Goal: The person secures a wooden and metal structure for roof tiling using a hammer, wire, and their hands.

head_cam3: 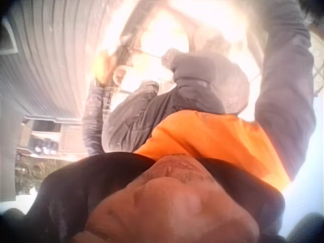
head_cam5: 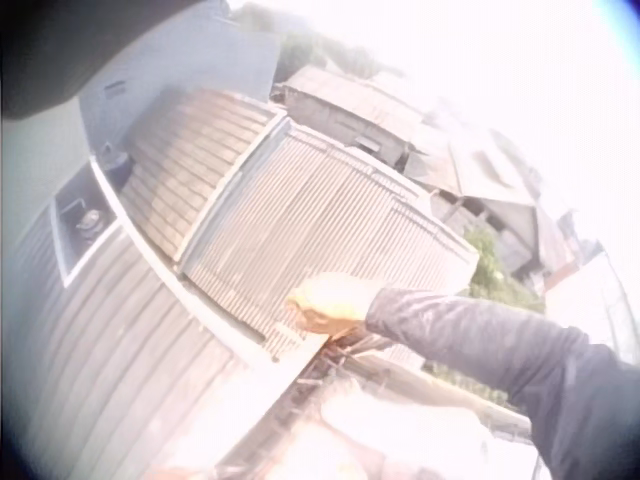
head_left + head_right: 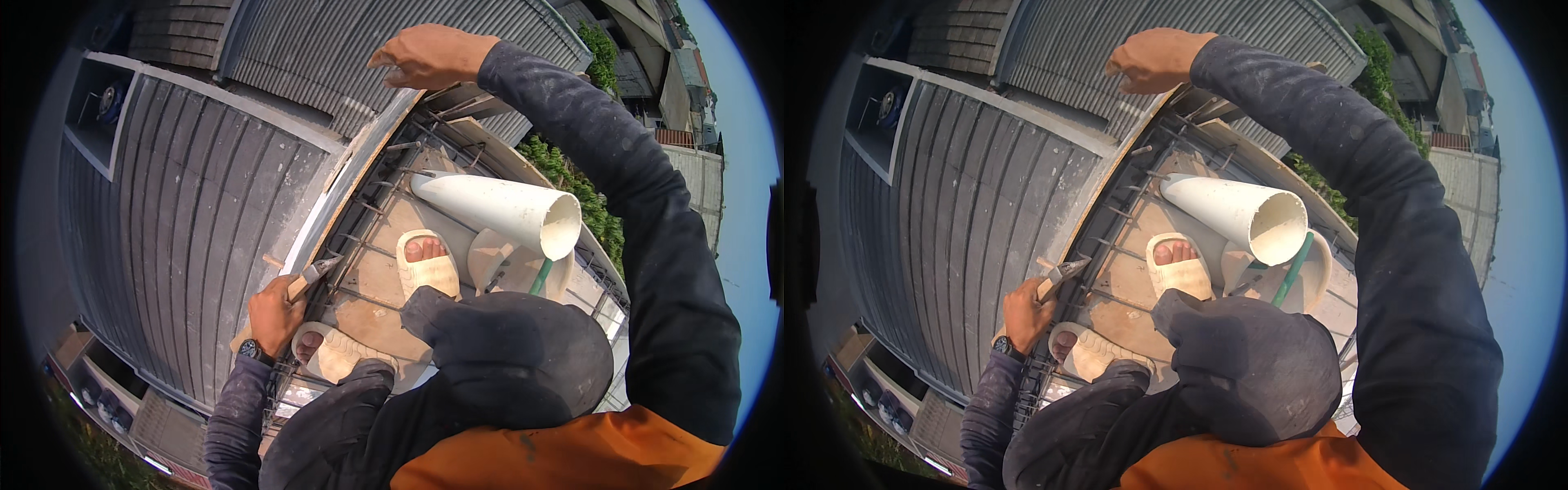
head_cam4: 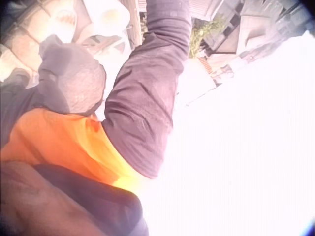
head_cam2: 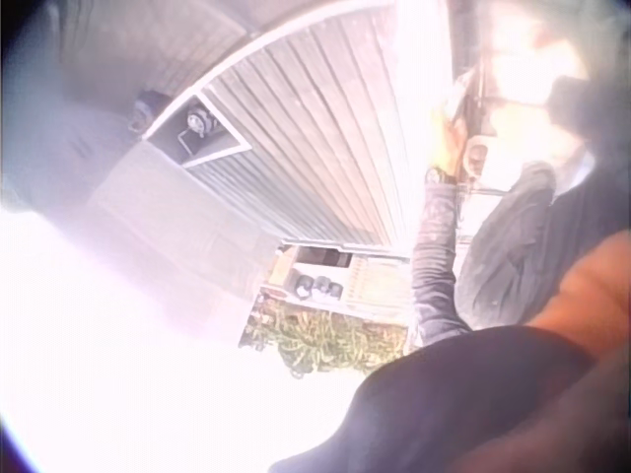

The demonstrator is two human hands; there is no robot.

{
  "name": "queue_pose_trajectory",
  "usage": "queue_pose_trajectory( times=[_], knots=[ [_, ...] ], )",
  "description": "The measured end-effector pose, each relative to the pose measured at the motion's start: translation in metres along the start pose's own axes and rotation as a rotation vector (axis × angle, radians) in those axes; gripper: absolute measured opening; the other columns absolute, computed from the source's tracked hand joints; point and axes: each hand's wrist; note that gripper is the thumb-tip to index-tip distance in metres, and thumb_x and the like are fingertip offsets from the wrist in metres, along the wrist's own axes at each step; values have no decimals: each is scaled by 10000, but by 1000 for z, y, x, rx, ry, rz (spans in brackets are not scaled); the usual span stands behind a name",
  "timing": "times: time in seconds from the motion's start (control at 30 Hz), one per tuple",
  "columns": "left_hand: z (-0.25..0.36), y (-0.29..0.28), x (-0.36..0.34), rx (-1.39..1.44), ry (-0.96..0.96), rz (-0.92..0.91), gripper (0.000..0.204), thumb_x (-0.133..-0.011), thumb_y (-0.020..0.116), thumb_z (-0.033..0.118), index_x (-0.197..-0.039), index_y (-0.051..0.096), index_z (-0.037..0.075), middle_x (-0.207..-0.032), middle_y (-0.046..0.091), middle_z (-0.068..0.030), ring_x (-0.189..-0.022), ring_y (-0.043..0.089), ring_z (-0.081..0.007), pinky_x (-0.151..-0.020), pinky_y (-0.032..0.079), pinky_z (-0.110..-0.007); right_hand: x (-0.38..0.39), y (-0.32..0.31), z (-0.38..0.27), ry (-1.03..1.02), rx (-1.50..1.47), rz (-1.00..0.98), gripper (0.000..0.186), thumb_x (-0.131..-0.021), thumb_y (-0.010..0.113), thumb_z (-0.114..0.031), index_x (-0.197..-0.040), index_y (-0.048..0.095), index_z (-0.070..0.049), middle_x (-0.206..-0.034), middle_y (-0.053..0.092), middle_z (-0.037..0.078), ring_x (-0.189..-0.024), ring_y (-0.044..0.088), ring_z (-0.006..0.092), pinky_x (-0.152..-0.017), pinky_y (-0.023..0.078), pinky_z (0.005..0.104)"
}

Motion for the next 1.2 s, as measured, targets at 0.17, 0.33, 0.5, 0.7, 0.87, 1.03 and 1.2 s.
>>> queue_pose_trajectory(
  times=[0.17,0.33,0.5,0.7,0.87,1.03,1.2],
  knots=[
    [6,-26,-27,64,-91,-207,270,-855,766,194,-1030,749,-12,-914,768,-215,-814,762,-381,-741,583,-457,155,-72,-3,194,-698,609,517,-1124,566,-391,-1549,519,-100,-1162,768,179,-1054,765,279,-959,634,399],
    [-12,-24,-53,453,-292,-310,248,-933,764,199,-1064,735,-10,-903,776,-93,-774,767,-206,-649,584,-347,355,1,-80,651,-1367,833,549,-1091,506,-476,-1225,682,27,-824,724,101,-745,723,173,-731,622,331],
    [-33,-15,-62,494,-354,-374,277,-972,744,215,-1132,710,-8,-963,779,-73,-795,771,-168,-606,580,-282,431,134,-169,1282,-1870,649,442,-1124,457,-335,-1001,707,8,-747,694,83,-651,681,153,-633,591,278],
    [-28,-18,-64,517,-366,-407,259,-952,705,205,-1099,707,-9,-998,788,-95,-818,773,-179,-602,582,-289,400,248,-199,1257,-698,237,288,-1015,628,-185,-1199,741,5,-1010,756,236,-908,753,370,-795,625,471],
    [-34,-23,-56,533,-406,-367,256,-940,679,203,-1103,690,7,-1051,796,-103,-886,777,-191,-620,585,-301,371,263,-195,1238,-586,118,309,-933,644,-190,-1150,759,-4,-957,761,264,-903,735,452,-833,593,543],
    [-33,-22,-49,551,-406,-312,239,-934,677,189,-1098,691,16,-1054,799,-97,-871,777,-184,-618,586,-300,372,284,-179,1153,-522,-122,240,-901,639,-193,-1016,777,-34,-879,770,214,-854,744,436,-799,592,544],
    [-26,-21,-49,549,-415,-319,233,-922,681,174,-1093,693,17,-1039,799,-89,-869,779,-180,-615,583,-299,366,310,-171,1024,-404,157,217,-907,652,-211,-954,779,-42,-911,771,218,-872,761,411,-780,593,539]
  ],
)
Point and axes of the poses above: each hand's wrist, its own x-axis away from the middle knuckle, its own y-axis out of the palm, z = x × y
